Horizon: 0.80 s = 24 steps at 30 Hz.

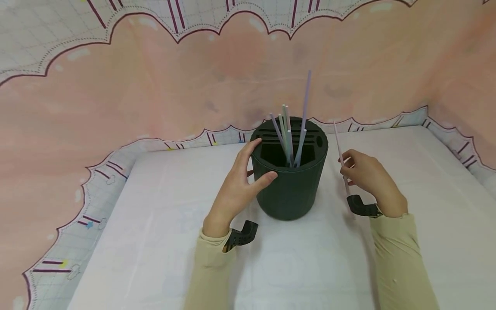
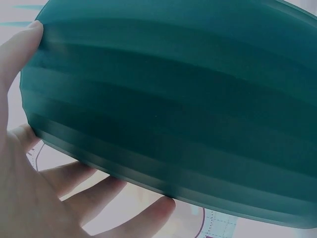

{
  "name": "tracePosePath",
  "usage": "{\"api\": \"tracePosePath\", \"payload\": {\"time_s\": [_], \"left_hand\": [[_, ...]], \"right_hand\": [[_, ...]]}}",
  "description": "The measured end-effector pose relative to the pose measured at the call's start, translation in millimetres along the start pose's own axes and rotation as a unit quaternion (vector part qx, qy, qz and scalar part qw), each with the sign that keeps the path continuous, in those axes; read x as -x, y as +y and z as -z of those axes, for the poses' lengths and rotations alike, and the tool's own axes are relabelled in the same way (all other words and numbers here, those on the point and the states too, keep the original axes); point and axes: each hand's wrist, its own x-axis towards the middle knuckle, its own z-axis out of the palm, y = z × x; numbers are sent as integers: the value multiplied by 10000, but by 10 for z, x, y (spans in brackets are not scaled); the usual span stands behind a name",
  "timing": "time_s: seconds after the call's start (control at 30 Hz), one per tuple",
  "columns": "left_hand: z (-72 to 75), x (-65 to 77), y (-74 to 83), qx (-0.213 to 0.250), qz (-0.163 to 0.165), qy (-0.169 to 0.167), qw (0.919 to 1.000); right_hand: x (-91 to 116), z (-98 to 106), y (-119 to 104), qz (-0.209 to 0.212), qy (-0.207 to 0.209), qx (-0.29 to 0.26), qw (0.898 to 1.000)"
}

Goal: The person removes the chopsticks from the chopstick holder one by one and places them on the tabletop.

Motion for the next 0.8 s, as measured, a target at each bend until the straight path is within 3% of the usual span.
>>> {"api": "tracePosePath", "payload": {"time_s": [0.27,0.4,0.57,0.8], "left_hand": [[-65,-85,-280,-119,-18,62,9999],[-82,-105,-331,-147,-64,85,9998],[-72,-103,-299,-155,-26,66,9999],[-20,-19,-72,15,67,-8,10000]], "right_hand": [[-82,-88,156,-319,-543,46,9980],[-126,-137,231,-533,-731,-59,9959],[-168,-180,297,-784,-925,-139,9925],[-185,-247,373,-934,-1088,-312,9892]]}}
